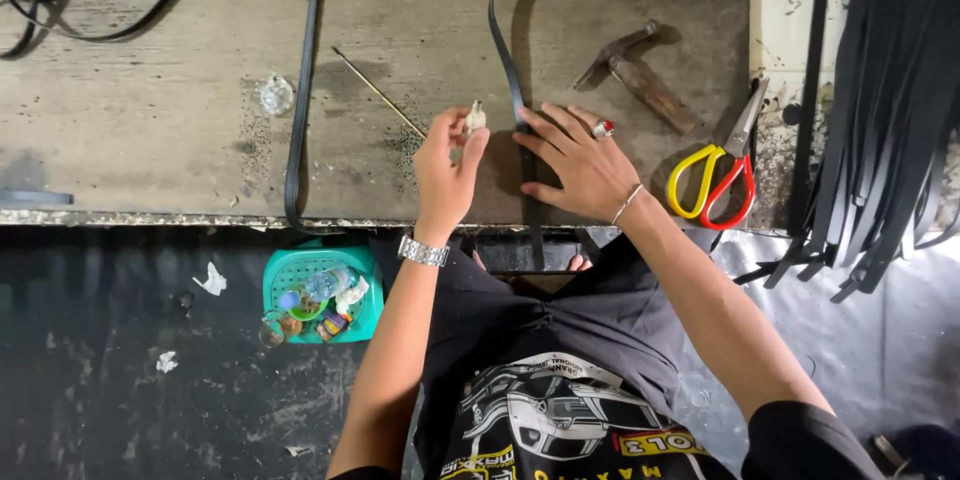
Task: The person is hammering metal rivets into a long black leather strap on a workshop bench.
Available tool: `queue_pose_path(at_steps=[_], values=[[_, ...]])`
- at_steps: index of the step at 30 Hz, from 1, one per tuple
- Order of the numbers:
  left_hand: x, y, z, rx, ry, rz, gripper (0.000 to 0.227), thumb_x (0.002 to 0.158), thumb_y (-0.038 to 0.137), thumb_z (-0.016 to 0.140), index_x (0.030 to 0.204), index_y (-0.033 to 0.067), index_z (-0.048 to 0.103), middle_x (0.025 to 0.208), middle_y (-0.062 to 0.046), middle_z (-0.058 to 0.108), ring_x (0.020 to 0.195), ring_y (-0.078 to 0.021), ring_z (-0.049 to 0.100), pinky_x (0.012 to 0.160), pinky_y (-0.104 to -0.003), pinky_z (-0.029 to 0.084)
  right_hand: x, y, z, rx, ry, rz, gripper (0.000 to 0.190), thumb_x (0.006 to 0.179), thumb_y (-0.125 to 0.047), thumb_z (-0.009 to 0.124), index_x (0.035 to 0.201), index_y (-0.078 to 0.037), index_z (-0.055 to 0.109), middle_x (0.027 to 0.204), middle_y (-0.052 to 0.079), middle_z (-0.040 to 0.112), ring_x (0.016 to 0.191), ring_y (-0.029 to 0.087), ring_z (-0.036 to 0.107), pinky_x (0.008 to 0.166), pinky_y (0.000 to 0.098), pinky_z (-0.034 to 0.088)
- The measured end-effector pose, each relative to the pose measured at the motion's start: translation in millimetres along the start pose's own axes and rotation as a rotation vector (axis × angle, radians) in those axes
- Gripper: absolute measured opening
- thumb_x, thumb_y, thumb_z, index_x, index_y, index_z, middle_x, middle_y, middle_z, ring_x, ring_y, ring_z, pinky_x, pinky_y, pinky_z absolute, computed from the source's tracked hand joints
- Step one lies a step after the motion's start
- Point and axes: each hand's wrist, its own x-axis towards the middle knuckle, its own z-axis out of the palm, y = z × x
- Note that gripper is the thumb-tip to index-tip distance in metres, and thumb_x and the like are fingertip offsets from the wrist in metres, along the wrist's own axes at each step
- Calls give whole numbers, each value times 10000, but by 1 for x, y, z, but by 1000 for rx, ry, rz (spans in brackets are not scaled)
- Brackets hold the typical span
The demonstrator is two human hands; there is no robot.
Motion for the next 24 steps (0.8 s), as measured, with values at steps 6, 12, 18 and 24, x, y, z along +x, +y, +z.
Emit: queue_pose_path(at_steps=[6, 12, 18, 24], values=[[-5, 6, 7, -381, 19, -137, 413, 1021, 200, 691, 1273, -78, 516, 1175, -292, 692, 1013, -327, 749, 892, -432, 617, -1, -2, 5, -69, -4, 52, 716, 888, -693, 624, 1379, -172, 611, 1551, 19, 528, 1417, 226, 480, 1197, 426, 343], [2, 1, 14, -492, 0, -176, 428, 988, 172, 735, 1310, -56, 570, 1170, -289, 703, 991, -298, 760, 833, -373, 654, -3, 2, 6, -67, 39, 86, 772, 930, -682, 628, 1407, -76, 596, 1533, 95, 541, 1431, 246, 475, 1207, 405, 339], [-1, -19, 21, -555, -38, -109, 353, 1007, 127, 706, 1269, -64, 565, 1113, -303, 710, 854, -318, 776, 731, -383, 680, -6, 6, 9, -61, -18, 72, 782, 946, -644, 607, 1490, -87, 537, 1564, 90, 515, 1466, 236, 434, 1219, 423, 299], [-8, -22, 22, -508, -33, -51, 323, 1015, 128, 693, 1262, -48, 582, 1068, -285, 733, 825, -309, 783, 703, -373, 686, -6, 5, 11, -37, -12, 42, 548, 1055, -523, 528, 1412, -116, 615, 1562, 60, 535, 1467, 226, 445, 1211, 451, 280]])
